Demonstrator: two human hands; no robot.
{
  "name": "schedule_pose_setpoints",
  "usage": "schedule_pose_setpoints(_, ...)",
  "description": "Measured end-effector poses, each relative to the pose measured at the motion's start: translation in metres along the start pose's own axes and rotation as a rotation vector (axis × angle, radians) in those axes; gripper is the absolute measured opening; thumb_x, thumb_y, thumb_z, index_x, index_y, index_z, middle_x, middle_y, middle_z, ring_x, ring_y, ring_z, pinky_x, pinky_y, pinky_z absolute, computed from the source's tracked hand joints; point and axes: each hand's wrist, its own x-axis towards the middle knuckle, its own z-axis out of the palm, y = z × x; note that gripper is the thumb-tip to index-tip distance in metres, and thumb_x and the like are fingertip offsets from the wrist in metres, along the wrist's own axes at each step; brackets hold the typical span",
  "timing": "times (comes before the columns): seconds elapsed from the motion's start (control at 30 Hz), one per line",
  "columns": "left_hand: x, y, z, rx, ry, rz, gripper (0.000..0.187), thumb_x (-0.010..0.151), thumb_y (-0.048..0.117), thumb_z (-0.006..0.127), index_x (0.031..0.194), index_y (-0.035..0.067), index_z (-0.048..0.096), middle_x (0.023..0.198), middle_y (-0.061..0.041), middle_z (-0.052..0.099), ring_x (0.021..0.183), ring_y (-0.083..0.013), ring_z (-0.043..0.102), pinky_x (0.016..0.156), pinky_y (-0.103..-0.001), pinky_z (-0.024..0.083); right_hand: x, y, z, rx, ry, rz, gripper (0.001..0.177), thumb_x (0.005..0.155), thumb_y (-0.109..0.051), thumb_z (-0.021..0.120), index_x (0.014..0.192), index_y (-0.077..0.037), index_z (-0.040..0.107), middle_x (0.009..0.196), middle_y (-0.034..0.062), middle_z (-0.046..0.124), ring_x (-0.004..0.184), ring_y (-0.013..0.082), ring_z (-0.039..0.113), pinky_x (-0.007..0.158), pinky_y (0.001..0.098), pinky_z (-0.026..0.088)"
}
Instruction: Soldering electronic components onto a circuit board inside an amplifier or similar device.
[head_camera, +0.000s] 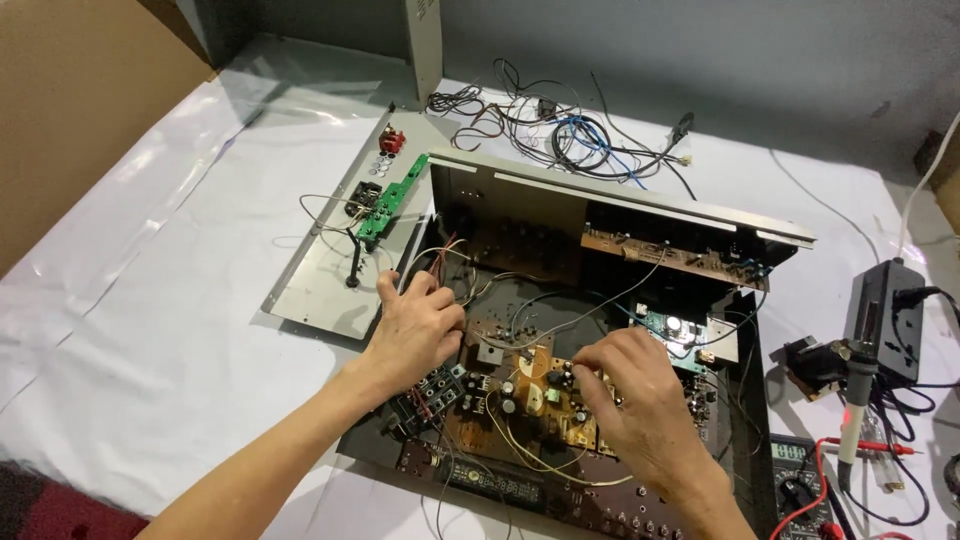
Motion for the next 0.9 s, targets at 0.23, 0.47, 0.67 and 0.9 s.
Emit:
schedule_pose_setpoints(0.23, -0.005, 0.004, -0.015, -0.018, -0.018, 0.014, 0.017, 0.075, 0.018, 0.078, 0.092, 0.014, 0.076, 0.089, 0.003, 0.066, 0.108, -0.0280, 0.055, 0.095, -0.056, 0.026, -0.002, 0.004, -0.006, 0.002, -0.018, 0.037, 0.015, 0.097, -0.018, 0.062, 0.099, -0.007, 0.070, 0.095, 0.0054, 0.069, 0.096, 0.0231, 0.059, 0.089, 0.0419, 0.046)
schedule_pose_setpoints(0.47, -0.010, 0.019, -0.047, -0.064, 0.001, 0.006, 0.032, 0.078, 0.019, 0.078, 0.109, 0.018, 0.072, 0.109, 0.003, 0.067, 0.120, -0.0283, 0.053, 0.098, -0.058, 0.023, -0.001, 0.007, -0.026, -0.033, 0.048, 0.061, 0.013, 0.095, -0.017, 0.065, 0.098, -0.006, 0.071, 0.095, 0.0066, 0.071, 0.095, 0.0223, 0.064, 0.090, 0.0403, 0.051)
schedule_pose_setpoints(0.67, -0.006, 0.030, -0.056, -0.037, 0.062, 0.044, 0.029, 0.077, 0.020, 0.078, 0.106, 0.019, 0.072, 0.107, 0.002, 0.066, 0.117, -0.0281, 0.053, 0.095, -0.058, 0.025, -0.001, 0.004, -0.038, -0.043, 0.109, 0.100, 0.012, 0.095, -0.015, 0.066, 0.098, -0.005, 0.072, 0.096, 0.0058, 0.071, 0.098, 0.0233, 0.063, 0.089, 0.0395, 0.052)
schedule_pose_setpoints(0.9, 0.000, 0.037, -0.048, -0.111, 0.071, 0.065, 0.024, 0.079, 0.020, 0.080, 0.102, 0.017, 0.074, 0.098, 0.003, 0.069, 0.114, -0.0289, 0.055, 0.095, -0.057, 0.025, -0.001, 0.002, -0.030, -0.007, 0.077, 0.039, 0.011, 0.097, -0.014, 0.063, 0.095, -0.005, 0.070, 0.090, 0.0058, 0.069, 0.088, 0.0225, 0.062, 0.091, 0.0428, 0.048)
